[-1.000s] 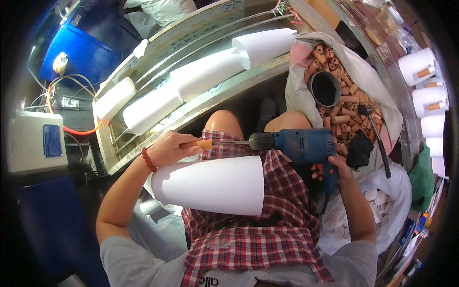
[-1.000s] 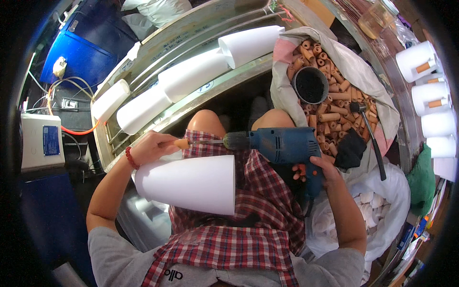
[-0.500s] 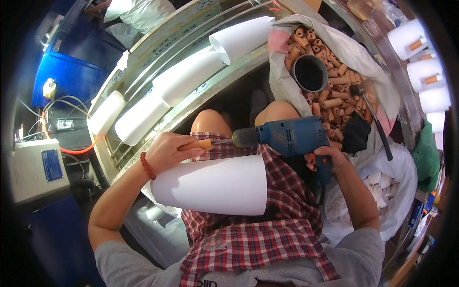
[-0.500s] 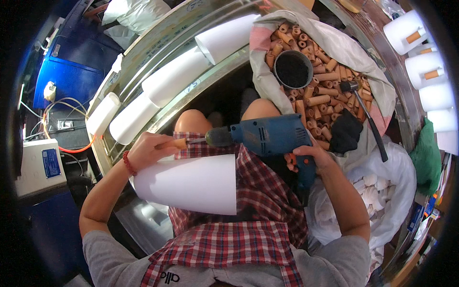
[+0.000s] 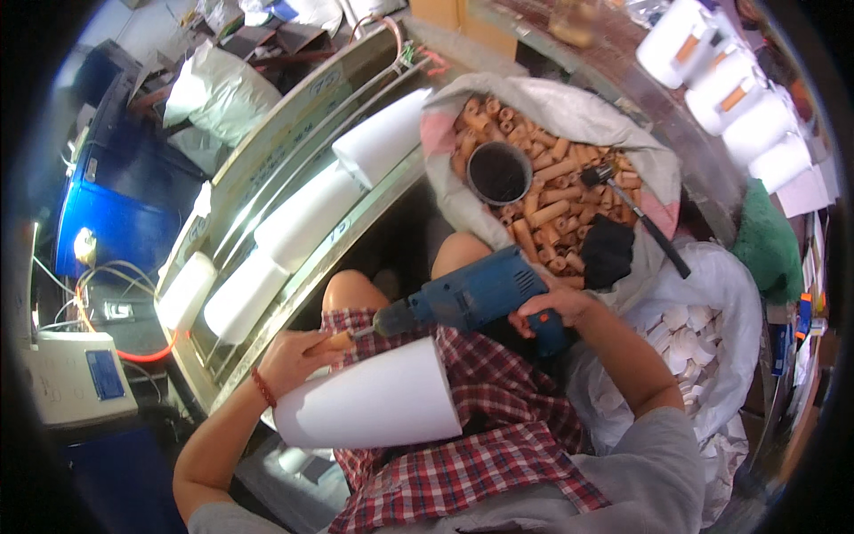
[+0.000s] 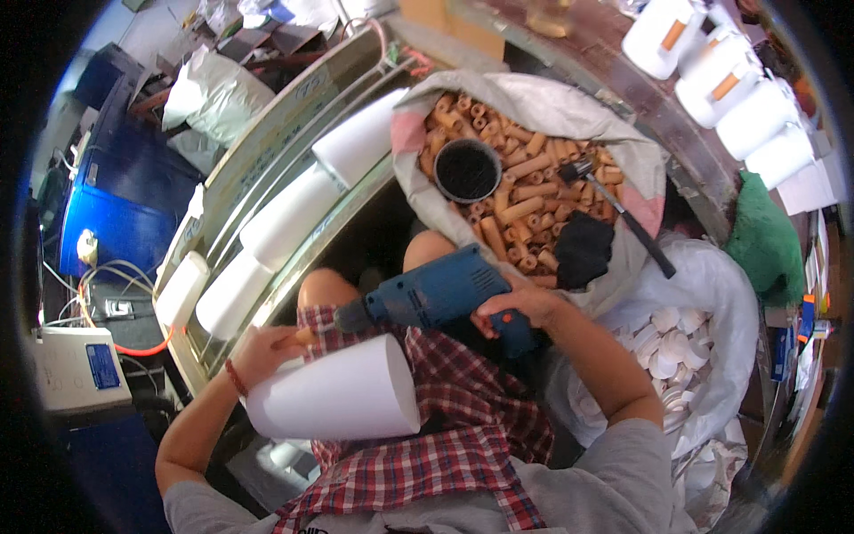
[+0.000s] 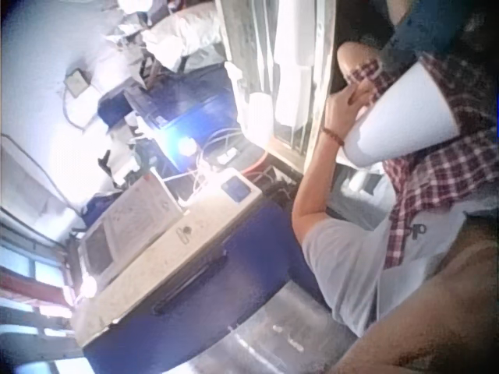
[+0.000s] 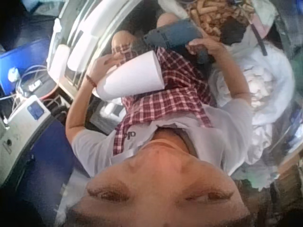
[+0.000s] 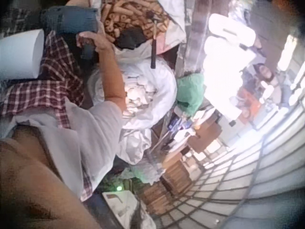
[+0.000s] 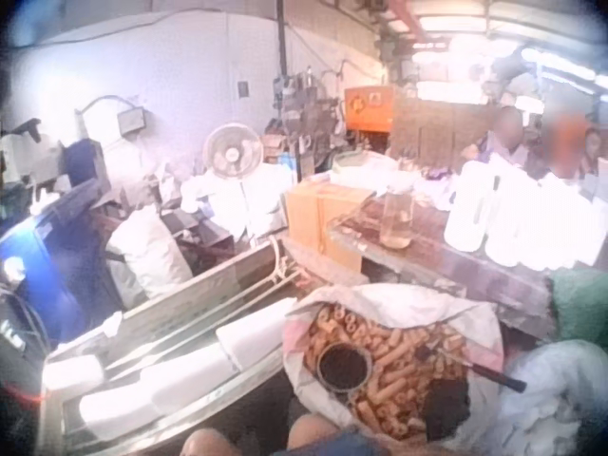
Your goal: The person wipes white plastic cones with a black cloth, takes small wooden inserts from a bag, and drills them into the side of each cone using a power drill.
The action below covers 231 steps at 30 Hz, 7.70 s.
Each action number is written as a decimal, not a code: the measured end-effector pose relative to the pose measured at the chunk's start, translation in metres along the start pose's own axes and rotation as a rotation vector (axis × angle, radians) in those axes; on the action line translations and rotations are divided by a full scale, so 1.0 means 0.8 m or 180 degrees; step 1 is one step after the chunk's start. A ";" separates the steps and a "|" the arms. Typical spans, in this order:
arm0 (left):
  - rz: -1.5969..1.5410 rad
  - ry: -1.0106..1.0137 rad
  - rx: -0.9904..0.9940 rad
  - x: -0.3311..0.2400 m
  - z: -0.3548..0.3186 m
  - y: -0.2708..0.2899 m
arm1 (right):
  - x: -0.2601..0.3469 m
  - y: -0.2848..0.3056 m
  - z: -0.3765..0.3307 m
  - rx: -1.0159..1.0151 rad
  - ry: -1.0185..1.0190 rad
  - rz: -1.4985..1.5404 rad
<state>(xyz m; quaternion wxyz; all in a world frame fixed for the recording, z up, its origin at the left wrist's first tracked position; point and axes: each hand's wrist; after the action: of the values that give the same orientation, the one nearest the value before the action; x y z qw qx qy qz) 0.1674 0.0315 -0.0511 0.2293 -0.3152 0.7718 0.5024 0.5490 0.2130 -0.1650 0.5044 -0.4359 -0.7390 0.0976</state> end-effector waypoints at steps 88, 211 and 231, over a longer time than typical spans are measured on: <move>-0.1481 0.1662 -0.2544 0.277 -0.115 -0.072 | 0.330 0.182 -0.249 -0.5117 0.2102 -0.3105; -0.5109 0.0561 -0.3515 0.218 -0.210 -0.143 | -0.083 -0.348 0.152 0.1062 0.4095 -0.5073; -0.3200 0.0074 -0.4521 0.330 0.362 0.227 | -0.037 -0.224 0.251 -0.0406 0.2101 -0.2884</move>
<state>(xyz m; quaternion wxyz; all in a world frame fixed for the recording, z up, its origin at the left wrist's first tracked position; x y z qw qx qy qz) -0.1358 0.2839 -0.2263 0.1653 -0.6922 0.0473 0.7009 0.2879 0.1427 -0.1750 0.6730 -0.1121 -0.6597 -0.3151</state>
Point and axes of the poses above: each hand's wrist, its own z-axis towards the middle knuckle, its own y-axis out of the back of the hand, x = y × z
